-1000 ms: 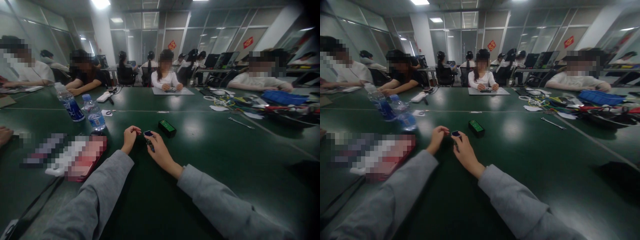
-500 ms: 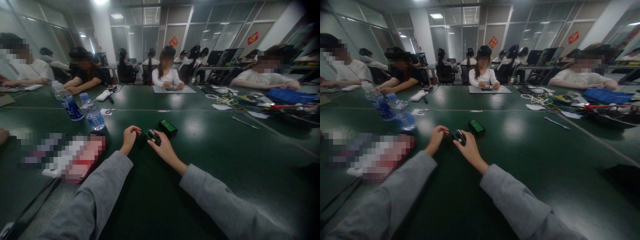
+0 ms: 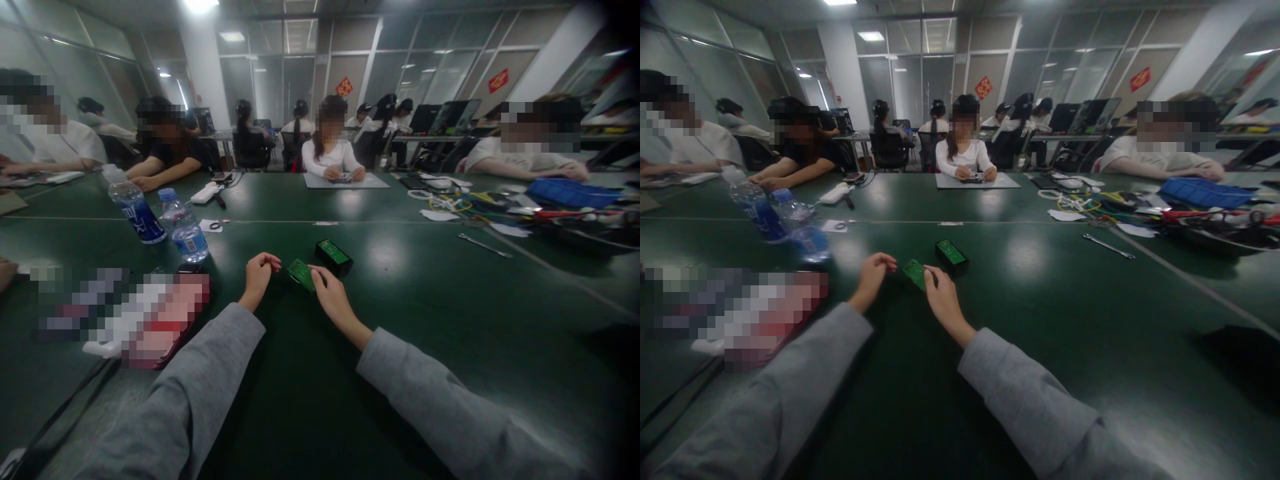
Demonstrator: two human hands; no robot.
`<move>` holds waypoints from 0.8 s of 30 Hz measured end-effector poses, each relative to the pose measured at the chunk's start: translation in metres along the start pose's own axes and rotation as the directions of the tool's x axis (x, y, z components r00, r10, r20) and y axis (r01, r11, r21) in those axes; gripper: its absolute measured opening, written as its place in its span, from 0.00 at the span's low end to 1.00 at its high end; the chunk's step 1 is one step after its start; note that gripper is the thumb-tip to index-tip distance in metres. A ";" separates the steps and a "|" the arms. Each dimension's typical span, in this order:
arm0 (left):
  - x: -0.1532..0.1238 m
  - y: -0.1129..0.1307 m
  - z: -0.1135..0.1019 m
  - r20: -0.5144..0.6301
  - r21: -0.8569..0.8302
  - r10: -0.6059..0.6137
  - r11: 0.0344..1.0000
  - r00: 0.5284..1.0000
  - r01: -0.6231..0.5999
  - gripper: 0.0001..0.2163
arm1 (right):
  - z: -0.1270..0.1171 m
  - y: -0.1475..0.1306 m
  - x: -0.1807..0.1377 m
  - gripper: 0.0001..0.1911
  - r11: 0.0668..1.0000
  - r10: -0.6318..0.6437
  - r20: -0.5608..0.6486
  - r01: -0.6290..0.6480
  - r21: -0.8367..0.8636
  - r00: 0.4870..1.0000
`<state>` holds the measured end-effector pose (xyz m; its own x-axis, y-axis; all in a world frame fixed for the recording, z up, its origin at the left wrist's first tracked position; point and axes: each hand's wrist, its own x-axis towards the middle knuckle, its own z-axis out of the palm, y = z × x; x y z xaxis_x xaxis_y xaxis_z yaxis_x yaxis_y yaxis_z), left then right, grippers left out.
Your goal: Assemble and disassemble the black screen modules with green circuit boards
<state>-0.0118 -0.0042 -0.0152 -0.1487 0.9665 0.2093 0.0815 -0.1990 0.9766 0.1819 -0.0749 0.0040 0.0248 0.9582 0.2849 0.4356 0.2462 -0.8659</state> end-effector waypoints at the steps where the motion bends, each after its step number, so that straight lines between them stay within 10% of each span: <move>1: 0.000 0.000 0.000 0.002 -0.002 0.000 1.000 1.000 0.000 0.12 | 0.000 0.000 0.000 0.21 1.000 0.000 -0.006 0.001 0.007 1.000; 15: 0.000 -0.001 0.000 0.008 -0.008 0.011 1.000 1.000 -0.011 0.12 | -0.022 -0.018 -0.025 0.30 0.991 -0.085 0.172 0.102 -0.090 0.981; 20: 0.001 -0.004 -0.001 0.012 -0.008 -0.001 1.000 1.000 0.001 0.12 | -0.085 -0.005 -0.080 0.31 0.983 -0.058 0.262 0.100 -0.151 0.963; 24: 0.001 -0.004 -0.002 0.016 -0.005 -0.010 1.000 1.000 0.010 0.12 | -0.176 0.040 -0.105 0.36 0.925 0.096 -0.032 -0.101 -0.367 0.995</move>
<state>-0.0138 -0.0028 -0.0185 -0.1338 0.9708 0.1992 0.0750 -0.1905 0.9788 0.3552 -0.1915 0.0119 0.0950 0.9723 0.2135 0.7304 0.0776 -0.6786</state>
